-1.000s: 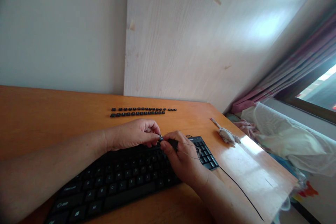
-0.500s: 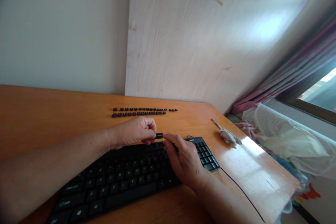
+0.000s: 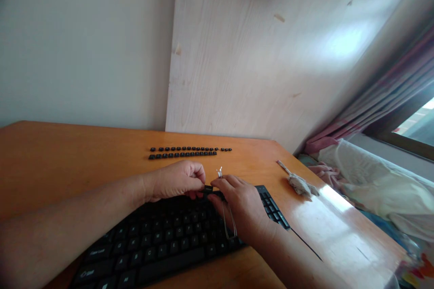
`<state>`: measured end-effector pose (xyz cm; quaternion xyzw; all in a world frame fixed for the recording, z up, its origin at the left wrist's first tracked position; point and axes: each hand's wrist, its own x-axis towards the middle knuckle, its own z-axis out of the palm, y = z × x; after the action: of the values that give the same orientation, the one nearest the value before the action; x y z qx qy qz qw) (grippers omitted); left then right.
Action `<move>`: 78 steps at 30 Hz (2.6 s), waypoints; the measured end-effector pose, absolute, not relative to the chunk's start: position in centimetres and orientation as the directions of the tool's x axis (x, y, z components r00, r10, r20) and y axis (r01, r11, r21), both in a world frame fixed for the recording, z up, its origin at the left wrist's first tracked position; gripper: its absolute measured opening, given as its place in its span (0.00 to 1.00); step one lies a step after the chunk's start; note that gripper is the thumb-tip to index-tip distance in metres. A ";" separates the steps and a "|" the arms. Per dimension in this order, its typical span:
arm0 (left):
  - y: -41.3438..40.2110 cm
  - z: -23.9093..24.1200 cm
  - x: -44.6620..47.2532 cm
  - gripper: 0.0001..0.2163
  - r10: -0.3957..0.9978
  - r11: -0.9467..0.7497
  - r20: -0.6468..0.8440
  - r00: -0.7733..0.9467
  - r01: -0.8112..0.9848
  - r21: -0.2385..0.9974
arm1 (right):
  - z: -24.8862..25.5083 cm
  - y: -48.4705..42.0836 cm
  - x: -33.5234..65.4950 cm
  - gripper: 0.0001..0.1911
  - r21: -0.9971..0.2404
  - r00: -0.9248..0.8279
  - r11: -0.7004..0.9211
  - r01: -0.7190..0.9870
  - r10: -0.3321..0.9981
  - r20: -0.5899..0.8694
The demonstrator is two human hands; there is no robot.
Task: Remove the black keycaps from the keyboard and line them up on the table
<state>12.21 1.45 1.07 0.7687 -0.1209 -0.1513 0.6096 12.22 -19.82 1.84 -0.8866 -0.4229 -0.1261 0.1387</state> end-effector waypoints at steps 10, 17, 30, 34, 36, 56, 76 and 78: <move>1.5 1.1 12.4 0.09 -0.295 -0.255 -0.069 0.953 -0.009 0.967 | 2.4 -20.4 16.1 0.11 -0.123 0.626 -0.621 0.774 0.722 0.294; 1.9 0.7 12.8 0.08 -0.267 -0.338 -0.081 0.960 -0.015 0.941 | 1.7 -21.1 24.9 0.13 0.063 0.784 -0.808 0.586 0.584 0.210; 2.4 0.0 12.9 0.12 -0.311 -0.422 -0.157 0.937 0.012 0.906 | -0.2 -19.2 30.4 0.16 0.221 0.826 -0.820 0.529 0.556 0.086; 2.4 0.0 12.9 0.12 -0.319 -0.423 -0.158 0.935 0.008 0.906 | 0.0 -18.8 30.6 0.17 0.250 0.830 -0.817 0.520 0.552 0.077; 2.4 0.0 12.9 0.12 -0.319 -0.428 -0.155 0.935 0.004 0.904 | 0.0 -18.7 30.6 0.17 0.260 0.829 -0.812 0.522 0.555 0.071; 2.4 0.2 12.8 0.12 -0.325 -0.431 -0.164 0.931 0.008 0.902 | 0.1 -18.2 30.8 0.18 0.304 0.836 -0.801 0.516 0.548 0.023; 2.5 0.1 12.9 0.12 -0.296 -0.440 -0.156 0.942 0.010 0.898 | 0.3 -18.5 30.6 0.17 0.295 0.835 -0.802 0.519 0.549 0.025; 2.5 0.2 12.8 0.12 -0.291 -0.456 -0.156 0.944 0.007 0.890 | 0.4 -18.6 30.6 0.17 0.290 0.835 -0.804 0.520 0.549 0.027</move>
<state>12.84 2.46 0.20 0.8408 -0.0845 -0.1443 0.5149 30.57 -18.56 0.36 -0.9481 -0.2819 -0.0547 -0.1368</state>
